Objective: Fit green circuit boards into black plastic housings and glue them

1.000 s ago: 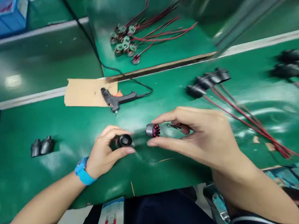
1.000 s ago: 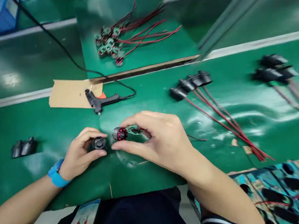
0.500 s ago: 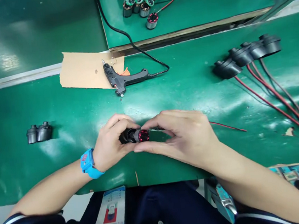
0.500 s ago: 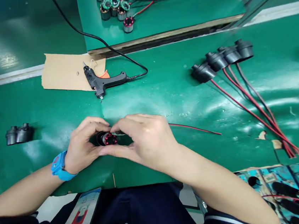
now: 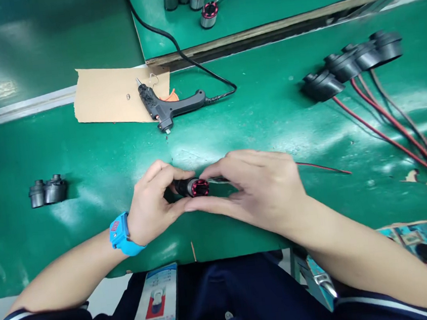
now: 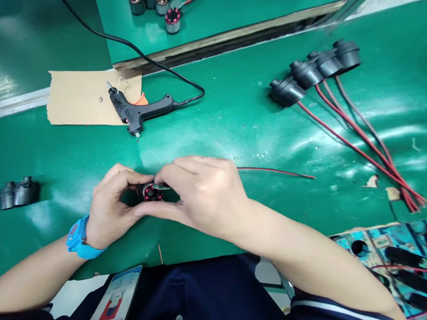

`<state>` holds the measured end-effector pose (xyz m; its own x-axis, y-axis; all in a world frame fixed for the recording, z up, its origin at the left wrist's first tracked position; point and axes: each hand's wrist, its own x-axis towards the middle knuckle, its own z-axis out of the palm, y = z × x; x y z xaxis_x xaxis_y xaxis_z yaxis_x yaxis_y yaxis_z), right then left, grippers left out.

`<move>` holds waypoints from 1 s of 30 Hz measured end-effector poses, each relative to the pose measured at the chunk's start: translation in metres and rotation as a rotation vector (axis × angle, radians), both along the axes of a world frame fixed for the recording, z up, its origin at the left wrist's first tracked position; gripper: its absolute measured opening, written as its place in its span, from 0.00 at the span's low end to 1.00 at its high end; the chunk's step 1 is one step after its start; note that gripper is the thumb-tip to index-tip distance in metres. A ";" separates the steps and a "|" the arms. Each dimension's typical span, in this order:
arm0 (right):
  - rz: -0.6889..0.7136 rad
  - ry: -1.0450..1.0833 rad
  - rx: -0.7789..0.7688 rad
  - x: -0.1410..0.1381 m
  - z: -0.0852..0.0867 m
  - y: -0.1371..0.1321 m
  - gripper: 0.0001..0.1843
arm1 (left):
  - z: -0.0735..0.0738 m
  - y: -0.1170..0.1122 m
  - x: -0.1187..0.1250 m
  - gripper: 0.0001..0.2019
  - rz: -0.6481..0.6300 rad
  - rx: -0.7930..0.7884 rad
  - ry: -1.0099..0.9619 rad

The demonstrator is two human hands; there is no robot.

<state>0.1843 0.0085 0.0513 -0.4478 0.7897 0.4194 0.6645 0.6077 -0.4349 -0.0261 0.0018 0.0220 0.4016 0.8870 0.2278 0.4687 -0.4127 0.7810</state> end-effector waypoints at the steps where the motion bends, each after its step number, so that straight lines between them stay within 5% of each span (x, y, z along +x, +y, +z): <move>1: 0.003 -0.018 0.006 -0.003 -0.003 -0.001 0.23 | -0.001 0.000 0.000 0.20 0.005 0.010 -0.005; 8: -0.070 -0.129 0.030 -0.005 -0.007 -0.004 0.26 | -0.004 0.000 0.000 0.20 0.049 0.041 0.000; 13: 0.065 0.079 -0.402 0.009 0.005 0.005 0.23 | -0.001 0.001 0.000 0.17 0.059 0.011 0.026; 18: 0.102 0.242 -0.654 0.027 0.016 0.013 0.03 | -0.001 0.001 0.000 0.19 0.058 -0.037 0.010; 30: 0.099 0.147 -0.318 0.010 0.001 0.010 0.06 | -0.005 0.001 0.000 0.18 0.027 -0.138 -0.078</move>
<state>0.1945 0.0184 0.0522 -0.4820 0.8466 0.2257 0.5251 0.4853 -0.6991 -0.0265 0.0023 0.0165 0.3626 0.9225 0.1322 0.4140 -0.2866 0.8640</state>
